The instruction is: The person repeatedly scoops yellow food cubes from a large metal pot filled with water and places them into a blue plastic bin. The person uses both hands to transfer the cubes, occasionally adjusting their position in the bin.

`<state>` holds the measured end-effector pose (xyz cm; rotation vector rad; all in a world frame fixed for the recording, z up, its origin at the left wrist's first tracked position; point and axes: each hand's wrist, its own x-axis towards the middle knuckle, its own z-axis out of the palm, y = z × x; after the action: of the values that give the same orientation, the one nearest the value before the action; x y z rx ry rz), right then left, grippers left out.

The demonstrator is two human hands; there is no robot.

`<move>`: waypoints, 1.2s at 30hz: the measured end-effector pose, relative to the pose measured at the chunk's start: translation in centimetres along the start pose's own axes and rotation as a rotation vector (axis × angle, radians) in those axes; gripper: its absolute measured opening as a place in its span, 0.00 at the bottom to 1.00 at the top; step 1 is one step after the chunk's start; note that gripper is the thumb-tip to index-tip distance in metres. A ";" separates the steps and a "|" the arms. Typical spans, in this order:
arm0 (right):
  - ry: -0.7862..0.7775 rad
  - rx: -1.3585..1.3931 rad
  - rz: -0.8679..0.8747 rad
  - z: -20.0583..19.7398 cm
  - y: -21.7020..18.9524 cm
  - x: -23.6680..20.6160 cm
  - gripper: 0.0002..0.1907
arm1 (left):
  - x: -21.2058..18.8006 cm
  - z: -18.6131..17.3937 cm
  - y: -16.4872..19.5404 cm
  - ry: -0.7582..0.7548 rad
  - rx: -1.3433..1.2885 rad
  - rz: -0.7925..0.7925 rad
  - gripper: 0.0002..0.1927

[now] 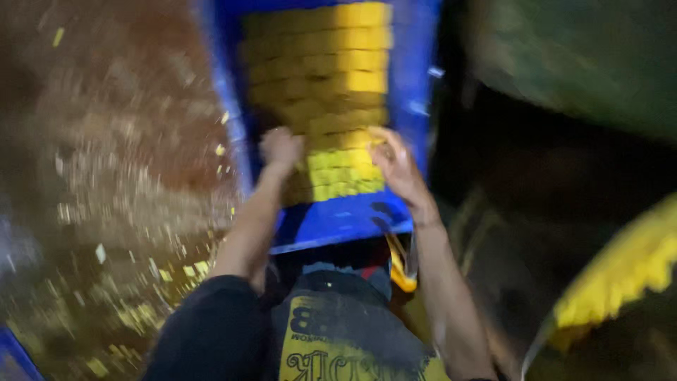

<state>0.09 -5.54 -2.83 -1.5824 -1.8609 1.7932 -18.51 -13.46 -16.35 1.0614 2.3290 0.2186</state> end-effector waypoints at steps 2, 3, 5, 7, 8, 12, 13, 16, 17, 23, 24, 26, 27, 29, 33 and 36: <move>0.064 0.174 -0.047 -3.8 1.0 -6.4 0.25 | 0.1 0.6 2.3 -0.040 0.205 -0.127 0.36; 0.109 0.191 -0.104 -5.4 1.4 -9.7 0.24 | -0.6 0.8 5.0 0.060 0.307 -0.167 0.56; 0.174 0.205 -0.202 -8.1 1.8 -16.4 0.21 | -3.0 0.6 11.4 0.270 -0.220 0.212 0.54; 0.316 0.204 -0.302 -10.6 2.2 -22.7 0.21 | -7.8 -0.1 19.5 0.261 -0.589 0.599 0.40; 0.359 0.203 -0.352 -11.9 2.6 -25.7 0.21 | -11.1 -0.8 23.1 0.157 -0.734 0.651 0.34; 0.788 0.140 -0.264 -18.5 7.4 -36.5 0.17 | -24.1 -1.2 36.4 -0.231 -0.894 1.273 0.20; 0.919 0.064 -0.116 -20.3 9.6 -38.4 0.19 | -26.7 -0.1 38.6 -0.318 -0.768 1.511 0.19; 0.977 -0.308 0.320 -25.0 17.6 -41.0 0.16 | -33.3 6.7 44.0 -0.825 -0.020 1.535 0.17; 0.840 -0.208 0.601 -26.0 20.6 -40.7 0.20 | -34.4 9.7 44.0 -0.841 0.237 1.590 0.19; 0.448 -0.552 0.735 -26.0 33.2 -35.9 0.20 | -34.6 19.9 40.5 -1.059 1.243 1.346 0.13; 0.451 -0.592 0.707 -25.8 34.4 -35.5 0.19 | -33.9 20.5 40.1 -1.074 1.257 1.346 0.13; 0.454 -0.606 0.640 -26.1 35.8 -35.4 0.18 | -32.5 20.7 39.8 -1.107 1.252 1.329 0.13; 0.454 -0.583 0.593 -26.6 36.5 -35.6 0.17 | -31.9 20.6 40.0 -1.125 1.242 1.328 0.13; 0.439 -0.498 0.460 -28.6 37.0 -36.1 0.16 | -31.2 20.0 41.1 -1.161 1.200 1.319 0.13; 0.548 -0.190 0.075 -35.0 36.0 -36.2 0.14 | -30.6 19.0 44.6 -1.183 1.049 1.342 0.13; 0.717 -0.018 0.186 -40.3 34.3 -34.1 0.12 | -29.8 20.0 47.9 -1.081 0.881 1.387 0.14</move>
<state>62.68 -11.00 0.91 -2.0850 -1.4187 1.0242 39.15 -4.81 -2.61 2.2521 0.3881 -0.7598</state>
